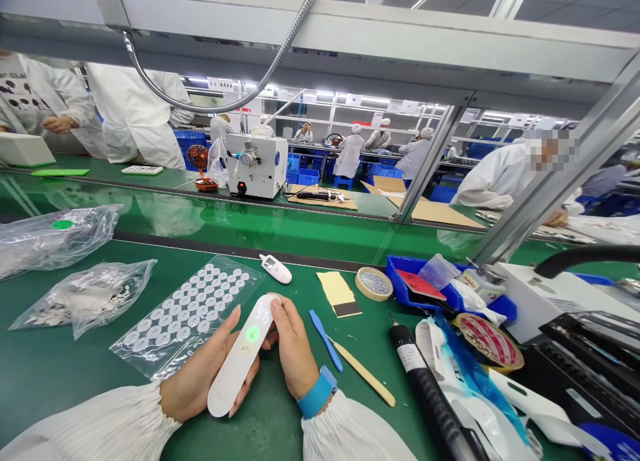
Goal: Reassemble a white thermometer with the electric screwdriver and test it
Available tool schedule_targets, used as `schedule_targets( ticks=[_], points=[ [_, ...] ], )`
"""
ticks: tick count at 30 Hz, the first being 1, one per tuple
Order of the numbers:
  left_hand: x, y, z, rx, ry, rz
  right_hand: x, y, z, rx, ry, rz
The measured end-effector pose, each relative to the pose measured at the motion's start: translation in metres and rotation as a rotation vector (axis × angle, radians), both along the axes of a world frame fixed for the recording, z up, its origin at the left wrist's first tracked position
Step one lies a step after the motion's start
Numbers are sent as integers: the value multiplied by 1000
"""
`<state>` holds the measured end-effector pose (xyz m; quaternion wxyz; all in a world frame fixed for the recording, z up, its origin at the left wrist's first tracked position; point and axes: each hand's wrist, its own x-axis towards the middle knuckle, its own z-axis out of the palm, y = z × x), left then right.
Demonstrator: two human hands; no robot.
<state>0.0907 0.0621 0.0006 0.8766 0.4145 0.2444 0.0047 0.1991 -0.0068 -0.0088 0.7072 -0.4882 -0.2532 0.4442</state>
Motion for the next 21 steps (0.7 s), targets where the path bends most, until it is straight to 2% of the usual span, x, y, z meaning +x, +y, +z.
schedule_targets(
  ticks=[13,21],
  points=[
    [-1,0,2,6,-11,-12,-1,0,2,-34,-18,-11],
    [-4,-4,1,153,14,31,-1,-5,5,20,-77,-38]
  ],
)
